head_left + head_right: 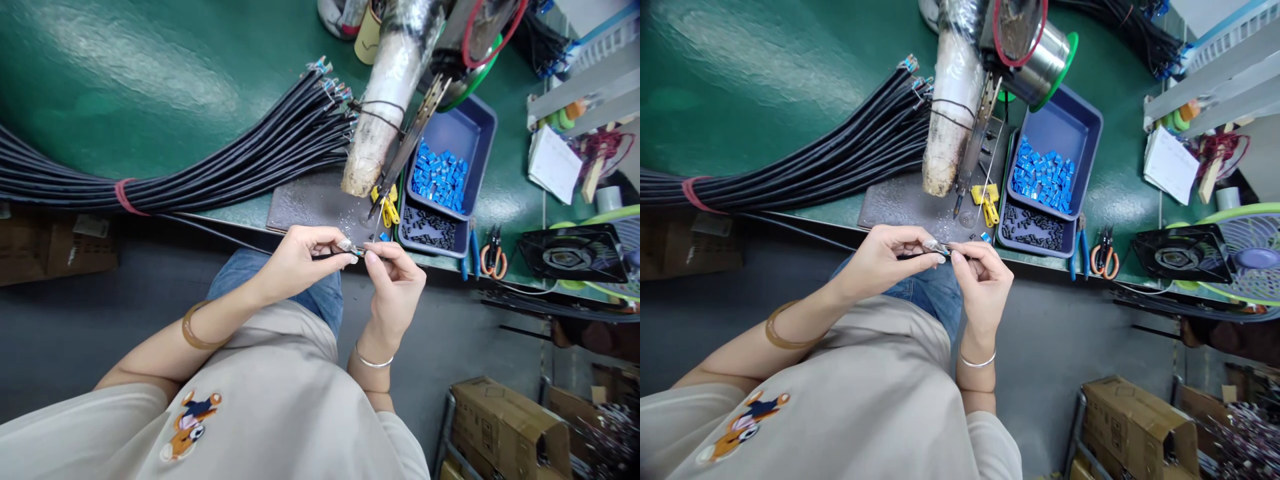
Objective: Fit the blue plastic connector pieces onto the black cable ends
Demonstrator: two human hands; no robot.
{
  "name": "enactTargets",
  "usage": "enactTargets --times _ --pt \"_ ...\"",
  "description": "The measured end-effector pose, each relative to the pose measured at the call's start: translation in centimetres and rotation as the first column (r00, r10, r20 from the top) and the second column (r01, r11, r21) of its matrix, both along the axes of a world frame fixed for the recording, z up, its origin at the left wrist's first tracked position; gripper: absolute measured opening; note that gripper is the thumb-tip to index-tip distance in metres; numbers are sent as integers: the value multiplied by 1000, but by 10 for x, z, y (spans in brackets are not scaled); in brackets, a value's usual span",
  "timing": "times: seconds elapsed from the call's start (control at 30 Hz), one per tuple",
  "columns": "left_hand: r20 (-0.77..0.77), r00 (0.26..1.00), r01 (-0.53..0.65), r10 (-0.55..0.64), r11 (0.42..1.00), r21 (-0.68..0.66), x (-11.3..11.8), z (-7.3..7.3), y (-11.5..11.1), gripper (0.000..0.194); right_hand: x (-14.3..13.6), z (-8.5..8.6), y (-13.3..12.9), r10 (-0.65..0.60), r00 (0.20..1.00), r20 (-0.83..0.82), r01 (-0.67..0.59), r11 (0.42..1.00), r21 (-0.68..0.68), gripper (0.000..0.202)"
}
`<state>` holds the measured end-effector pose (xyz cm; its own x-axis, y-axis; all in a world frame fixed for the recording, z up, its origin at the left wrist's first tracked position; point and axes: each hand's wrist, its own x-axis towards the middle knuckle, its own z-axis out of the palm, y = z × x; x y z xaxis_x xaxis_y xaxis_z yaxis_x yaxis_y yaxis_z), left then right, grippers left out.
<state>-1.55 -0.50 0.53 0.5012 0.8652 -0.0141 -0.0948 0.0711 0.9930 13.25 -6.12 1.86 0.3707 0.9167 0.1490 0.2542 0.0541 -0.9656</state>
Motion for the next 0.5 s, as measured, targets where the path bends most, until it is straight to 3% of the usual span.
enactTargets --times 0.13,0.23,0.33,0.4,0.5 --pt "-57 998 25 -22 998 59 0 1 0 11 3 7 -5 40 972 231 -34 999 -30 13" --pt "-21 998 66 -67 997 -28 -1 3 1 12 8 10 -8 2 988 155 5 999 -43 30" --pt "36 994 102 -99 990 -96 -2 4 2 12 13 10 -7 -50 994 93 55 997 -50 21" --pt "48 993 110 -106 989 -95 -2 4 2 12 13 8 -4 1 997 82 6 997 -80 6" --pt "55 993 110 -105 989 -95 -3 3 2 12 10 6 -2 100 992 72 -92 989 -114 8"
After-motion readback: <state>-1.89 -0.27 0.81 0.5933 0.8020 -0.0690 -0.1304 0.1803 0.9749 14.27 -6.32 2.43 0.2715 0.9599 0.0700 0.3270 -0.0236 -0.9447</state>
